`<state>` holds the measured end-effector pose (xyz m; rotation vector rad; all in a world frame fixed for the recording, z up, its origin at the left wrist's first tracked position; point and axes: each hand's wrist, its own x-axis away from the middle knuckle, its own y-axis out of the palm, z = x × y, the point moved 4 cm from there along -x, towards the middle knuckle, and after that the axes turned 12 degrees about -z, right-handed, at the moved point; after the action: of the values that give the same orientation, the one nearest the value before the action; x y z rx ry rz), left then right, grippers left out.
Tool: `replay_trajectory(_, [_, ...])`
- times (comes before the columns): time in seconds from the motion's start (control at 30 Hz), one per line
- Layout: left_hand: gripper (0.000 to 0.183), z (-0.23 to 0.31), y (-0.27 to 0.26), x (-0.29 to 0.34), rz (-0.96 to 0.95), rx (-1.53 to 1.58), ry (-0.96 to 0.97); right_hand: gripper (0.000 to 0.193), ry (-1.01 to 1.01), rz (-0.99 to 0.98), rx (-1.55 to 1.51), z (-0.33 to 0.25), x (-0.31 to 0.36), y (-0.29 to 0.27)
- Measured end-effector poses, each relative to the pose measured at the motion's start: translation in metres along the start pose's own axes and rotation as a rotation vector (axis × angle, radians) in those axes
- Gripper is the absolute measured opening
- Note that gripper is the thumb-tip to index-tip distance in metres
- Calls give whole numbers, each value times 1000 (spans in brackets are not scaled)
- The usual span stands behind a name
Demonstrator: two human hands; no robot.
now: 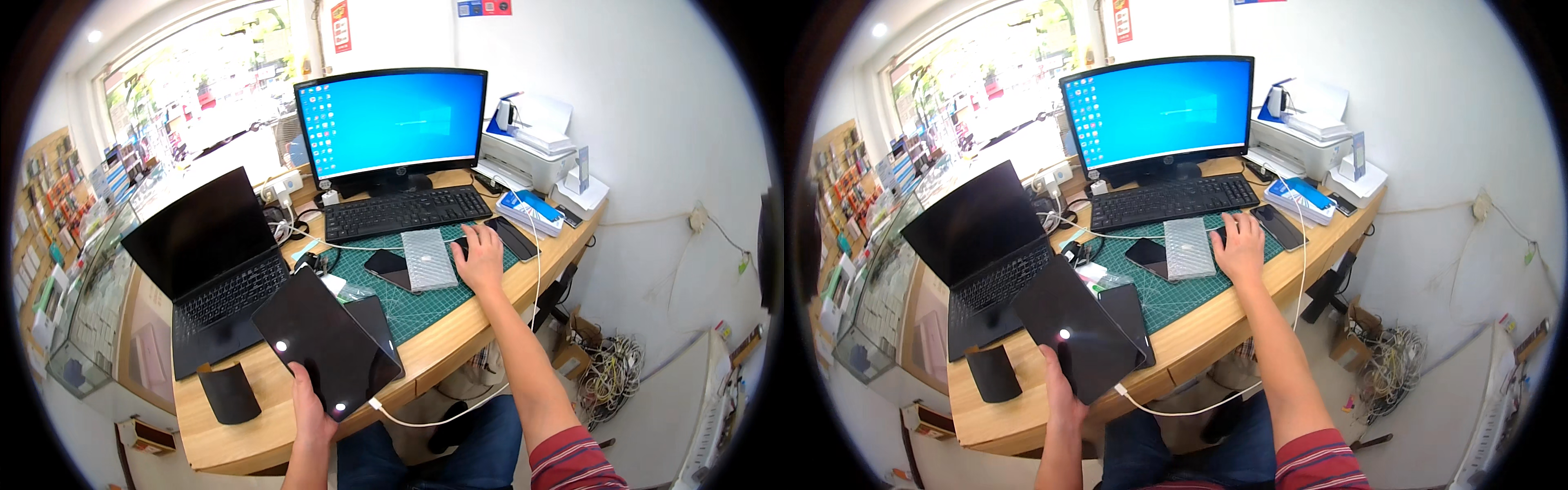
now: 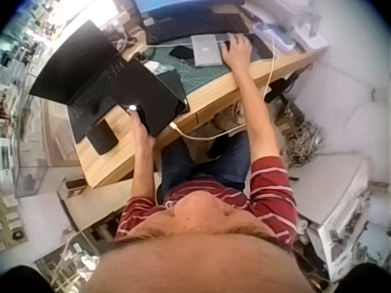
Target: The person works on a disassembled tablet at a cluttered electronics repair bench. They connect a USB cable to a desktop computer, then return to the tablet to use a multimeter, probing various points on the motherboard and battery connector while the device remains open.
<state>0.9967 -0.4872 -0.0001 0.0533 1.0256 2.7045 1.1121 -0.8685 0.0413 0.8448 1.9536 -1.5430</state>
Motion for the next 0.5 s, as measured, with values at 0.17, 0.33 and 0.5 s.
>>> replay_trajectory(0.17, [73,6,7,2,-14,67,-3,20,-119,276,-407,-58,31,-56])
replay_trajectory(0.33, [76,3,5,2,-24,83,47,11,-76,-329,-682,-165,136,-115])
replay_trajectory(0.5, [79,5,8,3,-104,44,58,23,249,-667,-1143,-203,183,-95])
